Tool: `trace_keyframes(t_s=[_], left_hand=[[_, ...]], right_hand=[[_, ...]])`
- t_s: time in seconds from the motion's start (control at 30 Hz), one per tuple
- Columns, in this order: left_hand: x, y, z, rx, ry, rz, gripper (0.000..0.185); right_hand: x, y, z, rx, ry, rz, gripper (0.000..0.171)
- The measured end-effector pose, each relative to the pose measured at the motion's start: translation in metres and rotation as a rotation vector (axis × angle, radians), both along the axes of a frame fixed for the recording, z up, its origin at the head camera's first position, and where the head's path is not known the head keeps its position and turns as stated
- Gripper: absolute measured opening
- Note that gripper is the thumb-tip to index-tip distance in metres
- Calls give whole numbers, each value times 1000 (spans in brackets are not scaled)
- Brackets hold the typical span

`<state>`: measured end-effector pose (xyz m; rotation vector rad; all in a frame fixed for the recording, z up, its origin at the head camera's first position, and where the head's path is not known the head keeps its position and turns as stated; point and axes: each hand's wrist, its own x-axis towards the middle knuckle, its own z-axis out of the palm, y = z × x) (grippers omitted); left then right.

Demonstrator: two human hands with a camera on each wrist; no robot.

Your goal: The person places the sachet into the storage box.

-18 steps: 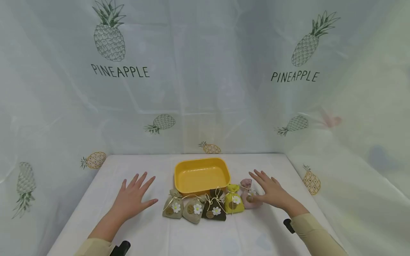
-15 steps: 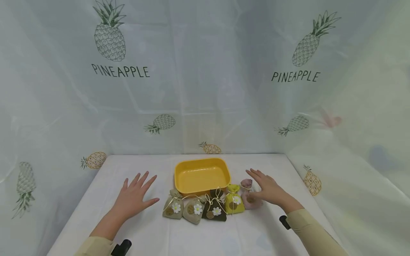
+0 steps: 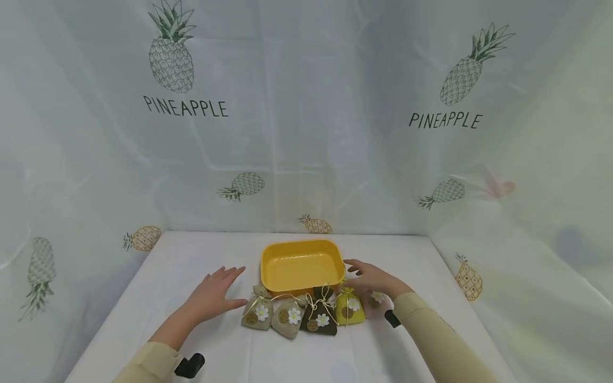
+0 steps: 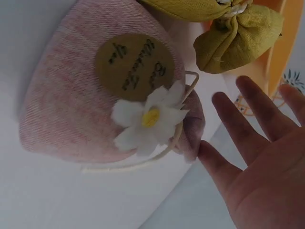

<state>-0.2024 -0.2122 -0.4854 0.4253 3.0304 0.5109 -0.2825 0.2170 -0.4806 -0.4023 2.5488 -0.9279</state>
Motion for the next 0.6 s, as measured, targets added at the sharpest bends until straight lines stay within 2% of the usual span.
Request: trace_keyframes(t_s=[0.2,0.3,0.5,0.6], left_hand=[[-6,10,-7,117,-208,42,83],[-8,14,-11,166,-285,55,82],[-11,18,-17,263,-342,53,76],[-13,19,-20,284,-363,50,74]], right_hand=[[-12,-13,-1,25,-39,-6,79],[-19,-18,-2,27,-38,-4,80],[-29,-23,-4,13,-35,-41,83],[-31,-23,-4,-7,-75,-66,84]])
